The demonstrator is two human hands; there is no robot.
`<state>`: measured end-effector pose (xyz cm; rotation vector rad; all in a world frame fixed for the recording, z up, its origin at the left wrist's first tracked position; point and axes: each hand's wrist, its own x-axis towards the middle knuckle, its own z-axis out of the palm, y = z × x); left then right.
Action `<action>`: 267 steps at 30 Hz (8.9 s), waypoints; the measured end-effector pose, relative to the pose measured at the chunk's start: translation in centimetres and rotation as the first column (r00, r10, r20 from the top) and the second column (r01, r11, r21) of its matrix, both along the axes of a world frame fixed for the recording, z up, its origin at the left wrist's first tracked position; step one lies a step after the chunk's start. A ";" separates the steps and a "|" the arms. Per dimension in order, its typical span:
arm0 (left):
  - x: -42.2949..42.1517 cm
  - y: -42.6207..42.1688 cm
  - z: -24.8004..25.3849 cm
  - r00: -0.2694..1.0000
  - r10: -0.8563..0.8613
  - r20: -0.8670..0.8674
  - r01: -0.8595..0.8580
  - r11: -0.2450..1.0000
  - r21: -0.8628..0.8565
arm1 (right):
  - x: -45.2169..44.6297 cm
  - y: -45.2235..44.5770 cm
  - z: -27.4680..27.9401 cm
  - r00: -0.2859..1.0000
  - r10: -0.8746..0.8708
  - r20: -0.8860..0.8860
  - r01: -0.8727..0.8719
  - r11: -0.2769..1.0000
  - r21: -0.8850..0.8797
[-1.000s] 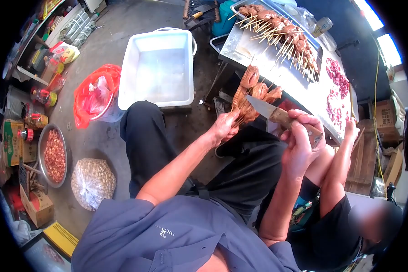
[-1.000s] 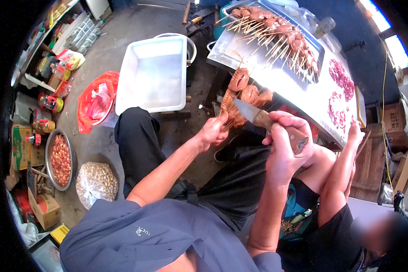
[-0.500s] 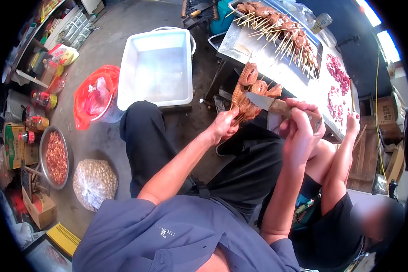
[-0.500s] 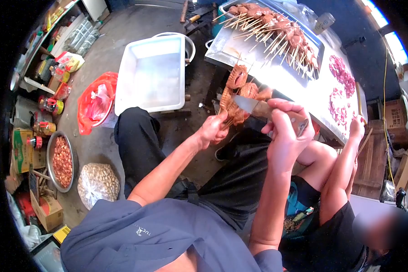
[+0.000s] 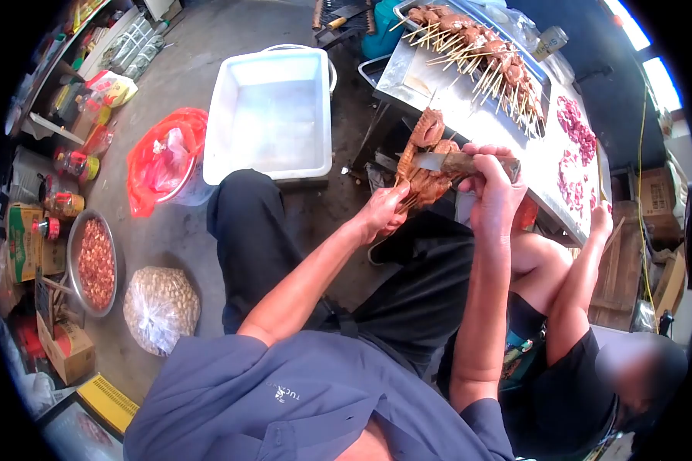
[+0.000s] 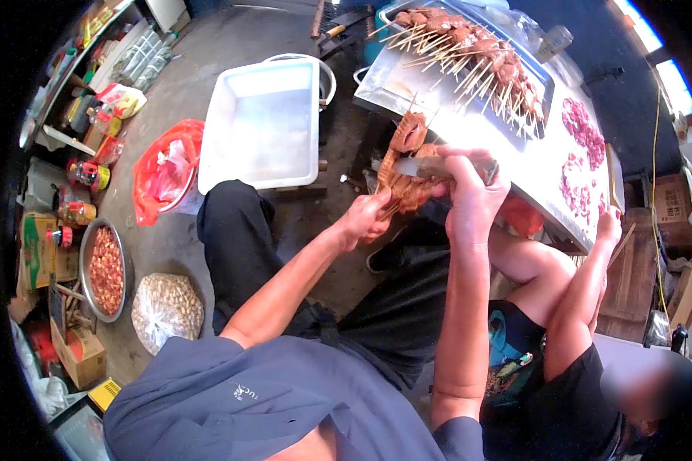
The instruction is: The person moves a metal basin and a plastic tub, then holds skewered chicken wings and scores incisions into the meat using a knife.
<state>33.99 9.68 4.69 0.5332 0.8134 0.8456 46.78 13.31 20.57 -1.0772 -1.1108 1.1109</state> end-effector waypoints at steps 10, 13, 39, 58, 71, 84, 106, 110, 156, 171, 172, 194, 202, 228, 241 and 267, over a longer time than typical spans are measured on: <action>0.1 0.0 -0.6 1.000 0.023 0.016 -0.024 0.999 0.041 | -1.8 0.2 -3.0 0.995 -0.004 0.099 0.001 1.000 0.030; 0.2 0.1 -0.8 1.000 0.005 -0.011 -0.004 0.999 0.043 | -1.8 1.1 -5.8 0.949 0.034 0.314 -0.054 0.997 0.057; -0.2 0.1 -0.2 0.999 0.041 -0.021 -0.039 0.995 0.096 | -1.4 -1.9 -2.0 0.949 0.052 0.310 -0.040 0.998 -0.042; -0.2 0.4 -0.1 0.994 0.054 0.099 -0.054 0.999 -0.009 | 0.1 -3.8 1.8 0.926 0.128 0.355 -0.106 0.991 -0.079; 0.2 -0.1 0.0 0.988 0.025 0.151 -0.030 0.999 0.031 | 1.2 -5.5 2.5 0.995 -0.056 0.078 0.046 0.990 0.132; -0.7 -1.4 0.0 0.998 0.017 0.068 -0.021 0.998 0.063 | 0.1 -4.0 -1.3 0.982 0.026 0.189 -0.026 1.000 -0.002; -15.1 -1.9 3.0 0.709 0.680 -0.189 -0.682 0.729 0.065 | 4.1 -6.5 -7.9 0.860 0.025 -0.510 -0.099 0.988 -0.117; -17.7 3.2 0.3 0.676 0.704 -0.218 -0.728 0.685 -0.045 | 3.4 -6.8 -8.9 0.898 0.042 -0.437 -0.114 0.984 -0.140; -22.6 9.7 -6.6 -0.084 0.117 -0.990 -0.336 0.932 0.139 | 1.7 -6.1 -10.9 0.956 -0.102 -0.276 0.001 0.939 -0.345; -19.3 3.7 -0.9 0.081 0.670 -0.738 -0.315 0.719 0.619 | 0.5 -5.0 -8.5 0.879 0.019 -0.476 -0.102 0.984 -0.149; -18.6 2.9 -0.5 0.059 0.741 -0.669 -0.286 0.655 0.699 | 0.1 -4.9 -7.7 0.888 0.036 -0.459 -0.097 0.989 -0.111; -11.1 -5.9 4.6 0.203 0.854 -0.479 -0.120 0.507 0.854 | -2.4 -6.2 -2.0 0.912 0.121 -0.392 -0.072 0.988 0.139; -11.2 -6.9 4.9 0.184 0.850 -0.494 -0.166 0.523 0.836 | -4.7 -7.2 -1.1 0.952 0.154 -0.263 -0.098 0.972 0.214; -13.8 -8.1 2.7 0.073 0.834 -0.547 -0.298 0.541 0.786 | -8.6 -7.8 -2.0 0.973 0.228 -0.044 -0.205 0.930 0.305; -13.4 -8.8 2.5 0.086 0.828 -0.554 -0.263 0.556 0.789 | -9.3 -8.1 -1.9 0.962 0.269 -0.035 -0.244 0.914 0.323; -10.8 -10.3 3.1 0.139 0.836 -0.530 -0.376 0.540 0.753 | -13.0 -8.2 -5.0 0.942 0.018 0.335 -0.253 0.694 0.674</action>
